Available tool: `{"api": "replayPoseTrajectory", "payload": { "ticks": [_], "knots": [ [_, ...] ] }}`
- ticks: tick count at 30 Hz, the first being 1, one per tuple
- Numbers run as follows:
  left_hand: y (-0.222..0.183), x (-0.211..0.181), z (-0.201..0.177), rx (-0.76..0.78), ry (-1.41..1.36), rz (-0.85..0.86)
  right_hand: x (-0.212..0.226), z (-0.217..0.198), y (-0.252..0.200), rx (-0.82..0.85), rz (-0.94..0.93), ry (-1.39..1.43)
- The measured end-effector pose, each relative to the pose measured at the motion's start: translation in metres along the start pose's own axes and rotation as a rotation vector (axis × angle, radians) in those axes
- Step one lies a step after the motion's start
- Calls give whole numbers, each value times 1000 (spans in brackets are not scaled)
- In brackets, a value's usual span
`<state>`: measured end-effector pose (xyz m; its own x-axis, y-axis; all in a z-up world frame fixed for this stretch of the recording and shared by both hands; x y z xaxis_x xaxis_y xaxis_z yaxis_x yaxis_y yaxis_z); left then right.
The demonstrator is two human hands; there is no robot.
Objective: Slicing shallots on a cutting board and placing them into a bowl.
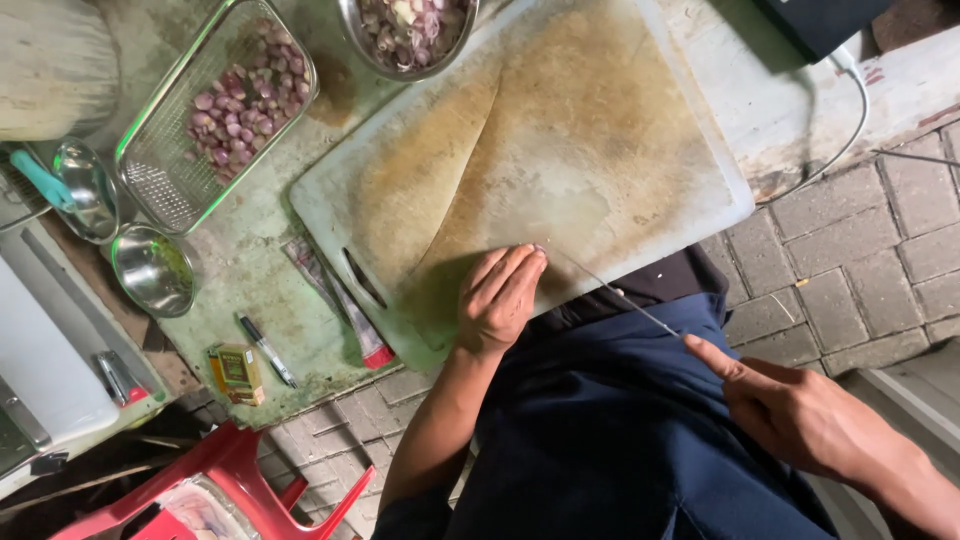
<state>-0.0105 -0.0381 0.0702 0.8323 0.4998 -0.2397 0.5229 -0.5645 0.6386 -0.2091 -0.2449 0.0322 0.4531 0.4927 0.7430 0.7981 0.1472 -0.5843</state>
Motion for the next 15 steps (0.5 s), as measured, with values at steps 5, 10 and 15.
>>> {"api": "replayPoseTrajectory", "payload": {
  "ticks": [5, 10, 15],
  "knots": [
    [9, -4, -5, -11, 15, 13, 16, 7, 10, -53, -81, -208],
    [5, -3, -5, 7, 31, 8, 14, 14, 18, 0, -47, -322],
    [0, -1, -1, 26, 24, 5, 19, 13, 29, 73, -6, -285]
  ]
}}
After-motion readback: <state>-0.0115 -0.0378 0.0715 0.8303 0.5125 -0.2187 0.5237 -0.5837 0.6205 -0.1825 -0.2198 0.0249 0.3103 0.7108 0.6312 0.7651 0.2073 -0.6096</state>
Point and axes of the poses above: each hand's wrist, its own y-axis towards the middle knuckle, its own z-axis out of the palm, x = y × z, the point moved 7 cm from there along y, towards the middle knuckle, and after that the axes turned 11 degrees about y, right-handed, at the moved point
